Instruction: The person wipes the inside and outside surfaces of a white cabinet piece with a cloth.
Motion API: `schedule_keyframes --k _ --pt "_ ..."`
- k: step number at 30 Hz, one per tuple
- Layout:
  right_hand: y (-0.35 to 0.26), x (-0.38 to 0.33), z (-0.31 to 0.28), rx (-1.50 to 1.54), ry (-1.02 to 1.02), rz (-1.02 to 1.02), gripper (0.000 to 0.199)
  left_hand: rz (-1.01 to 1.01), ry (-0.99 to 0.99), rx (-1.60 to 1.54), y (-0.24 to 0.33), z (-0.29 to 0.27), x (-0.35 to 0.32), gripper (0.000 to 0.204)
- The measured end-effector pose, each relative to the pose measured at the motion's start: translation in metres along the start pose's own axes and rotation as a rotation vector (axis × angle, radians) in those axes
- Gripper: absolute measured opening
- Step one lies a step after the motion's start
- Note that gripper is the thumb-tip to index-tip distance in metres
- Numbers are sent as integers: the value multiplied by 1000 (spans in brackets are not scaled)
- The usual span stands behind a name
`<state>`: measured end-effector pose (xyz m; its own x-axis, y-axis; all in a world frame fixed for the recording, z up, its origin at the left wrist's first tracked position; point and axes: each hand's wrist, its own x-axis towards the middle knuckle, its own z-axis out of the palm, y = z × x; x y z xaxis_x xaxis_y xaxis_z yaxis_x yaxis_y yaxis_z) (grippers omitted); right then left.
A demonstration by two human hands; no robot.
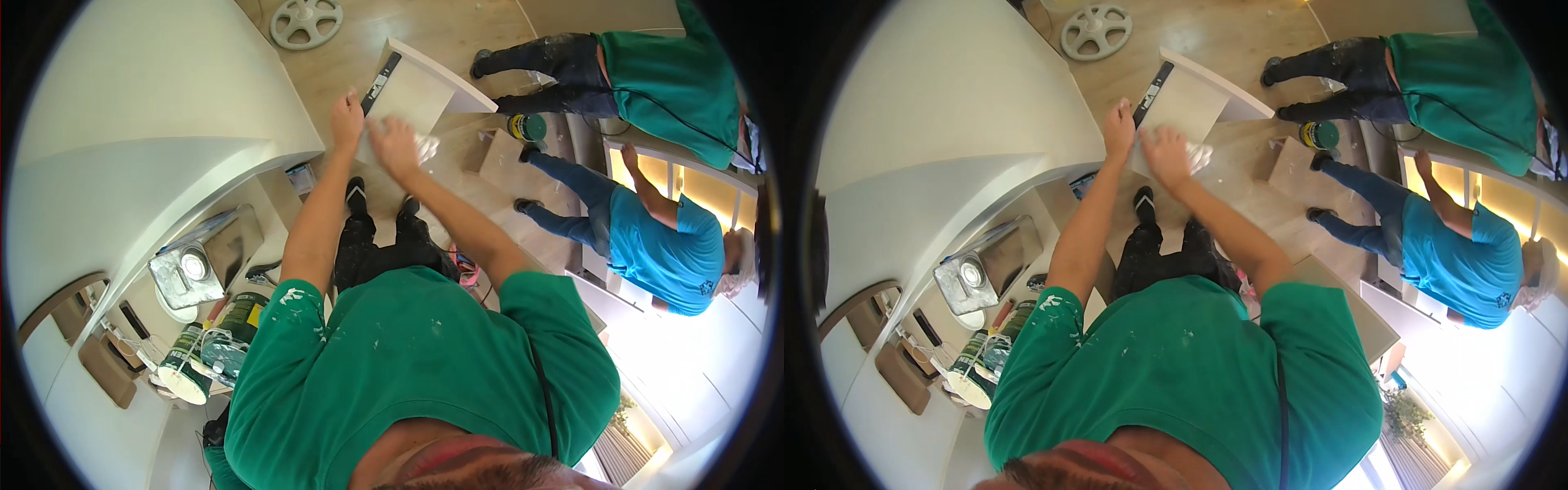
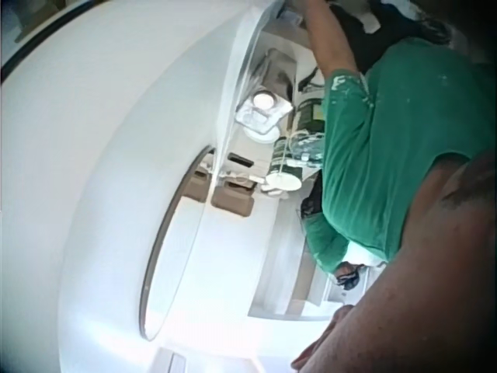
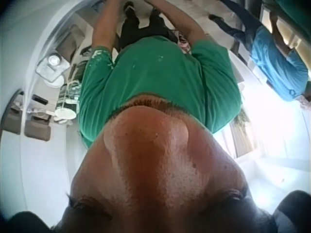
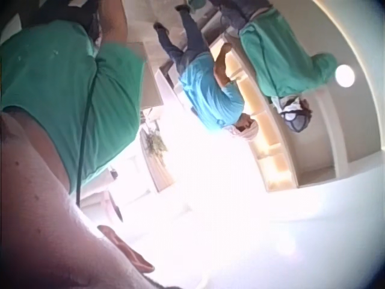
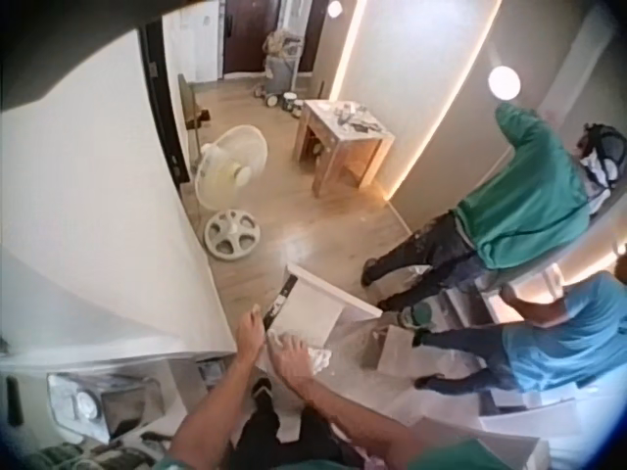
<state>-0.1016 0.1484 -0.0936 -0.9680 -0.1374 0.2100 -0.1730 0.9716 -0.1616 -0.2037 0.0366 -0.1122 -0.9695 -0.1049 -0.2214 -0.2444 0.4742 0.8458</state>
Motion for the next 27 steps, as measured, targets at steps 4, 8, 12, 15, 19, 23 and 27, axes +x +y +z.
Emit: schedule_keyframes --k 4,8,12,15,19,23,27 --pt "-30 -46 -23 143 -60 -147 43 115 124 -129 -9 6 2 51" --pt "22 -61 -22 147 6 -135 44 61 50 -77 -2 -2 -6 51" --pt "118 -28 -60 -142 -8 205 42 54 61 17 -4 0 2 53" --pt "153 -23 -106 81 110 138 35 -1 83 100 6 2 -4 49" --pt "155 9 -137 94 348 166 29 313 173 234 9 5 -15 49" --pt "179 47 -86 68 258 53 31 314 6 379 16 4 -18 51" --pt "130 126 -30 -8 284 -66 33 354 29 377 8 10 -17 48"
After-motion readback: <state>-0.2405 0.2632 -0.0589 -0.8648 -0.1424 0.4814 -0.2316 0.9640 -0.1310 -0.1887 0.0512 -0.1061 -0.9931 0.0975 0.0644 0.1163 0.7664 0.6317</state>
